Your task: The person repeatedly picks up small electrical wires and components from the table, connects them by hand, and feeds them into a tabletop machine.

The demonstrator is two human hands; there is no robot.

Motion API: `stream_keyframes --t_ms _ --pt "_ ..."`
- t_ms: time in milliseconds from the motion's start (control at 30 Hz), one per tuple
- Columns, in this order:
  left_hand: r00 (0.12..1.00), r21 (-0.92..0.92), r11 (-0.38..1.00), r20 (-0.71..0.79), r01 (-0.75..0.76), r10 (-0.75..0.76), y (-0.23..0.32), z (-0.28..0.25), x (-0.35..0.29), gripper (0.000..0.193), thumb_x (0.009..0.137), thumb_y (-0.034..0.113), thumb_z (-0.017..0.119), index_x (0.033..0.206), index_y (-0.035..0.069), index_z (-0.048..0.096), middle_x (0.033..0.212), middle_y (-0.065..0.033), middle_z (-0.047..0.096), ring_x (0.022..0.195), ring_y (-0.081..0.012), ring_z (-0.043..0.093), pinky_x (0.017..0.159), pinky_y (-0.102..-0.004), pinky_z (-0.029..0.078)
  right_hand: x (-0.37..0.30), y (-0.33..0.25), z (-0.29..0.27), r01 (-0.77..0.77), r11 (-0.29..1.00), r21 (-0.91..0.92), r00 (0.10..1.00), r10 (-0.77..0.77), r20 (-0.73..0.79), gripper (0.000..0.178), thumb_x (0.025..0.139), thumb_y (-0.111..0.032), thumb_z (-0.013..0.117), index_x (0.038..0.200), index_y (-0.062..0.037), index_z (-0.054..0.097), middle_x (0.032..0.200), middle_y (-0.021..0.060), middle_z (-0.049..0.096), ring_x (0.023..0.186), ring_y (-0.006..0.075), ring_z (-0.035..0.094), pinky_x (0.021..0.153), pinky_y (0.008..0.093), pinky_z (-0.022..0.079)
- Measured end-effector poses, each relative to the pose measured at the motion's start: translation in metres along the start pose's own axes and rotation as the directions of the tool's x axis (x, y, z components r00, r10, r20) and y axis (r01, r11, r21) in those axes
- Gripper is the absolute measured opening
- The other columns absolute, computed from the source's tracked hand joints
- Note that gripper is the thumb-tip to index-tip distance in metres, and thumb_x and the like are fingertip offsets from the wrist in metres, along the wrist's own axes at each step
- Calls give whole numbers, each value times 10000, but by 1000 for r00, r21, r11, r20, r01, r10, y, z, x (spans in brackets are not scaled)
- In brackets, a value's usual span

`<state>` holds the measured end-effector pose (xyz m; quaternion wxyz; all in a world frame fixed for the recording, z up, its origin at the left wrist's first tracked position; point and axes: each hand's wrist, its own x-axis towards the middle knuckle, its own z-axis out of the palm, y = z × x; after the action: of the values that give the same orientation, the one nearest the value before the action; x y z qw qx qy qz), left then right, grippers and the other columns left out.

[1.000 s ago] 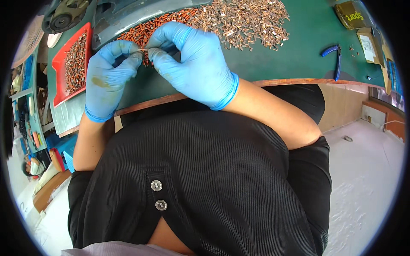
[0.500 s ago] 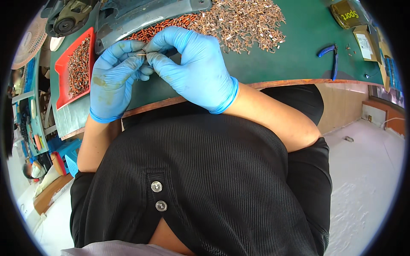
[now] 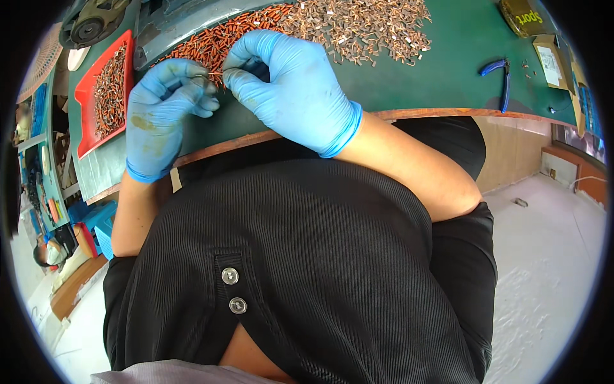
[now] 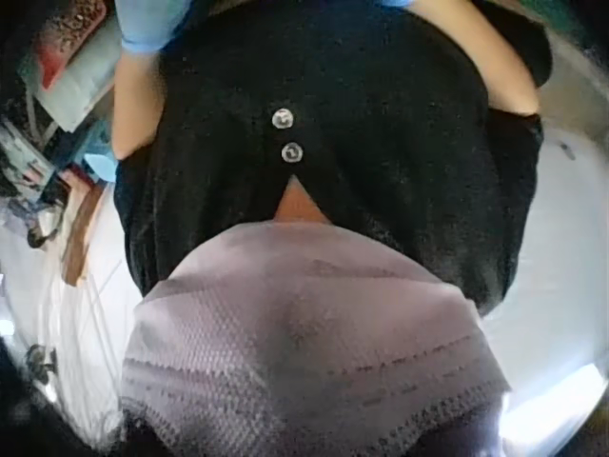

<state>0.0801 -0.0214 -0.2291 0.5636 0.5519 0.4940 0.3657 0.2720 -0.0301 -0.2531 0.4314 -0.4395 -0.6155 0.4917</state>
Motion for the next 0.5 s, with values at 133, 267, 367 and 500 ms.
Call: stream_keyframes --t_ms 133,267,367,500 --pt "1000 -5 1000 -14 20 -20 -5 -18 -5 149 872 31 587 1015 -5 605 856 -88 653 709 -143 626 659 -247 506 -4 2 -6 -11 981 -195 999 21 50 92 838 -27 635 928 -12 623 818 2 616 733 49 552 664 202 470" --pt "997 47 999 -73 -22 26 -10 -25 -7 157 856 50 618 994 -25 620 846 -80 653 710 -125 631 652 -234 513 0 2 -2 191 905 -380 978 -141 155 93 805 -42 653 891 -25 620 787 25 613 701 103 578 633 241 470" --pt "991 37 997 -112 -64 68 -11 -27 -8 149 850 47 622 982 -23 631 850 -76 653 724 -124 628 665 -230 509 -2 12 13 524 725 -447 851 -451 268 95 767 -28 644 849 -51 601 761 59 598 670 202 580 607 310 472" --pt "993 12 998 -98 -63 64 -15 -34 -11 164 859 42 613 1012 -18 623 878 -77 654 739 -129 627 679 -234 502 -7 16 22 619 577 -534 783 -507 360 142 715 0 633 816 -78 569 754 66 592 651 269 546 588 371 454"
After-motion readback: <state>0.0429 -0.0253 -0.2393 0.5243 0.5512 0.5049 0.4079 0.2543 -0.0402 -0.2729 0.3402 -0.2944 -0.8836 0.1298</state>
